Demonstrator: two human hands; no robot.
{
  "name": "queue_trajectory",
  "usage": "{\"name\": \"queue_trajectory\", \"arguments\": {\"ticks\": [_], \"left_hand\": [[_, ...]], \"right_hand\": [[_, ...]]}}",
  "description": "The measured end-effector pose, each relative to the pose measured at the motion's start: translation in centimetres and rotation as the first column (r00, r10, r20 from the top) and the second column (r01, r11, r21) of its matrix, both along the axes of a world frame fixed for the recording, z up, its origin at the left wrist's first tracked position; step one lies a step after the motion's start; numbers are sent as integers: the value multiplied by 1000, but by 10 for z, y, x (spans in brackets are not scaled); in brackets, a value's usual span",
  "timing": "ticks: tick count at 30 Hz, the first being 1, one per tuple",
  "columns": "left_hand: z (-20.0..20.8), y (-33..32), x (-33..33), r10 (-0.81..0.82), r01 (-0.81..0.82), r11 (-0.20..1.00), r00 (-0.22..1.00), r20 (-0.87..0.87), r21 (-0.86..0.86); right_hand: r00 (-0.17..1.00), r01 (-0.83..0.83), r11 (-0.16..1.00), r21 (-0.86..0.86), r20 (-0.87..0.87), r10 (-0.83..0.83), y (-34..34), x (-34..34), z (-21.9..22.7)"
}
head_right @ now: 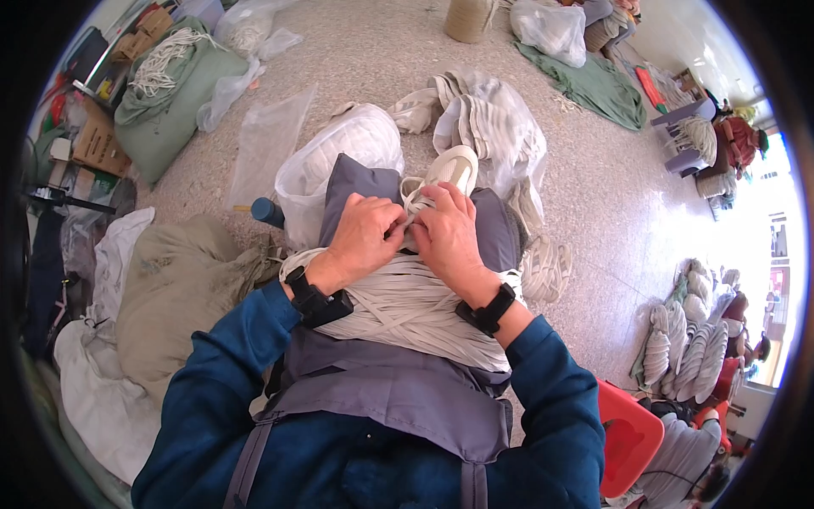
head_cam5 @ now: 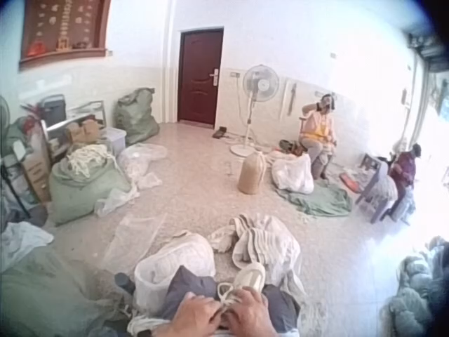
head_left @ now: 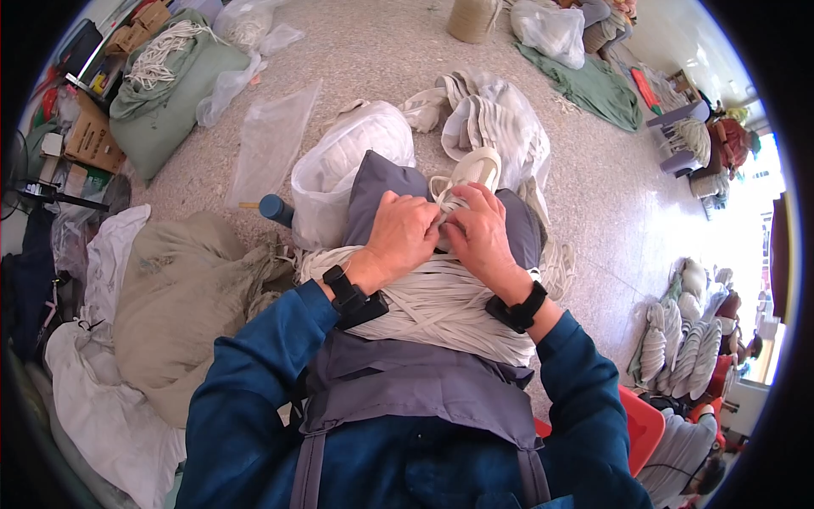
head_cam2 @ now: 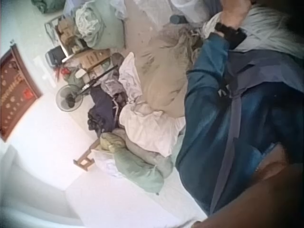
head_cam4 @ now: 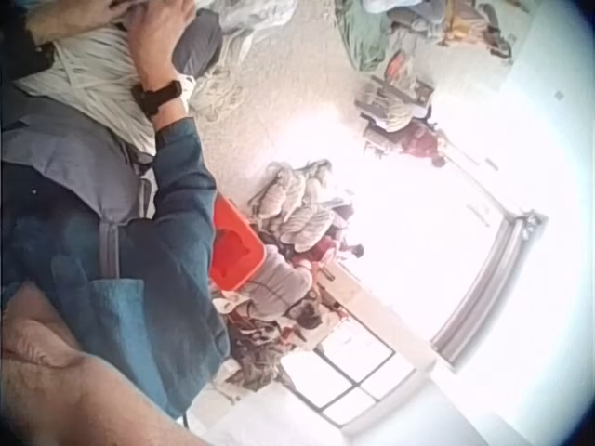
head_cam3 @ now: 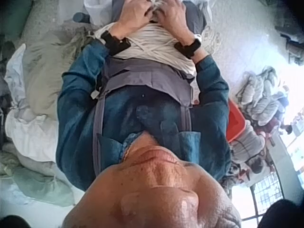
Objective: Lacing a shoe upper with white cords in a workshop.
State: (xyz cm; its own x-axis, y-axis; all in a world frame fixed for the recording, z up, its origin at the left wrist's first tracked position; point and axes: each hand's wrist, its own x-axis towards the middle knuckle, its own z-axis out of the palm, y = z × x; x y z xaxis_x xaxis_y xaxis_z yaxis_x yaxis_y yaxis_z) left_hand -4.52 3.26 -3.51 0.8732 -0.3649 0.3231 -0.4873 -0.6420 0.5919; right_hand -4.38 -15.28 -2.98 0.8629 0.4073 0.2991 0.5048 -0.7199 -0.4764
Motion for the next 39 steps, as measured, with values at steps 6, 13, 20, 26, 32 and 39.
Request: {"name": "queue_trajectory", "arguments": {"ticks": [6,13,20,26,32,39], "left_hand": [[2,2,-2,14,-13,1000,1000,24,-20],[14,4,-1,18,-19,1000,1000,-24,-20],[19,-3,17,60,-61,997,998,17,51],[17,-6,23,-16,18,999,998,64,-30],[10,-12,17,-83,-40,934,942,-324,-355],[4,-8,15,-61,-132,886,918,-393,-445]], "right_hand": [[999,-39,992,-119,4,40,-34,-31,42],[962,82,995,-61,-256,-95,-115,-69,51],[962,128,990,57,-250,-110,-109,-71,44],[971,122,989,85,-215,-102,-107,-75,43],[980,128,988,81,-161,-114,-106,-78,39],[984,117,988,99,-146,-102,-108,-78,40]]}}
